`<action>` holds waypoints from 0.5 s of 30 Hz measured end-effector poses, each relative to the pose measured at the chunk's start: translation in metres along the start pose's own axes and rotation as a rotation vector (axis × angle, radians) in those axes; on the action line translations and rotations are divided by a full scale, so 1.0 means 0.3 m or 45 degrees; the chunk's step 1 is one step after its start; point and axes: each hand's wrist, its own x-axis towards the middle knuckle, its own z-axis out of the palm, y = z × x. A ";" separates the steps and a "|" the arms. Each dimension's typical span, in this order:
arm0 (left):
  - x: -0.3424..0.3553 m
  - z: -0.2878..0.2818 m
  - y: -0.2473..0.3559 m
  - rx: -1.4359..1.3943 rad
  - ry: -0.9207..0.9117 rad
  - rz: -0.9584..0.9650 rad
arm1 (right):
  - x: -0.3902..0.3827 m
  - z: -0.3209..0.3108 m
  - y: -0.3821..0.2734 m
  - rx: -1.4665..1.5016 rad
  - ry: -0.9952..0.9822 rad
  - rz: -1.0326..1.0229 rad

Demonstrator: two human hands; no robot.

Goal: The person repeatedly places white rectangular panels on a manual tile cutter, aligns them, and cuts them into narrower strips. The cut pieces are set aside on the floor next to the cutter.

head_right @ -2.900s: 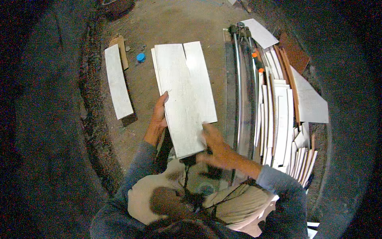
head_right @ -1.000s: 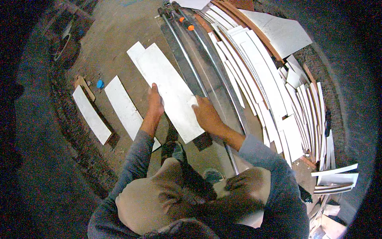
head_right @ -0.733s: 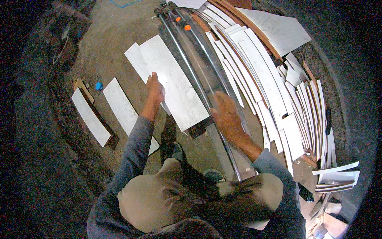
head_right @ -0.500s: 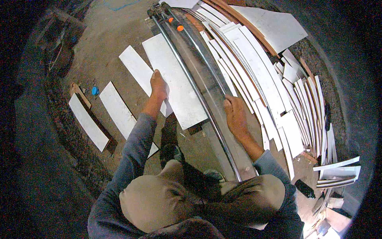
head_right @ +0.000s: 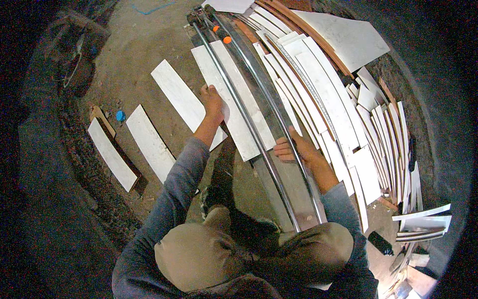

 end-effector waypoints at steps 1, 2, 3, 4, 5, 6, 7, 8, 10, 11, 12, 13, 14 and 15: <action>-0.009 0.001 0.001 0.060 0.070 0.087 | 0.005 -0.001 0.001 0.135 -0.027 -0.032; -0.013 0.003 0.003 0.107 0.124 0.190 | 0.013 -0.003 0.002 0.206 -0.018 -0.030; -0.009 -0.001 0.004 0.102 0.107 0.151 | 0.017 -0.004 0.007 0.251 0.018 -0.047; -0.005 -0.008 0.003 0.086 0.071 0.129 | 0.020 -0.005 0.012 0.280 0.082 -0.054; 0.001 -0.012 0.000 0.075 0.051 0.058 | 0.025 -0.008 0.014 0.243 0.073 -0.044; 0.007 -0.017 -0.004 -0.038 0.031 0.052 | 0.027 -0.010 0.017 0.190 0.093 -0.023; 0.009 -0.020 -0.012 -0.143 0.024 -0.005 | 0.031 -0.012 0.018 0.134 0.118 0.016; 0.010 -0.023 -0.021 -0.223 0.004 -0.129 | 0.034 -0.013 0.018 0.071 0.116 0.015; 0.012 -0.020 -0.043 -0.250 0.023 -0.068 | 0.045 -0.017 0.007 -0.094 0.133 0.027; 0.012 -0.015 -0.055 -0.254 0.029 -0.072 | 0.050 -0.018 0.000 -0.200 0.153 0.002; 0.015 -0.009 -0.066 -0.249 0.057 -0.084 | 0.053 -0.018 -0.007 -0.183 0.095 0.034; 0.021 -0.001 -0.076 -0.246 0.089 -0.093 | 0.058 -0.016 -0.016 -0.206 0.065 0.046; 0.031 0.006 -0.084 -0.257 0.121 -0.099 | 0.061 -0.014 -0.024 -0.253 0.061 0.070; 0.043 0.014 -0.089 -0.271 0.108 -0.067 | 0.064 -0.011 -0.033 -0.154 0.041 0.076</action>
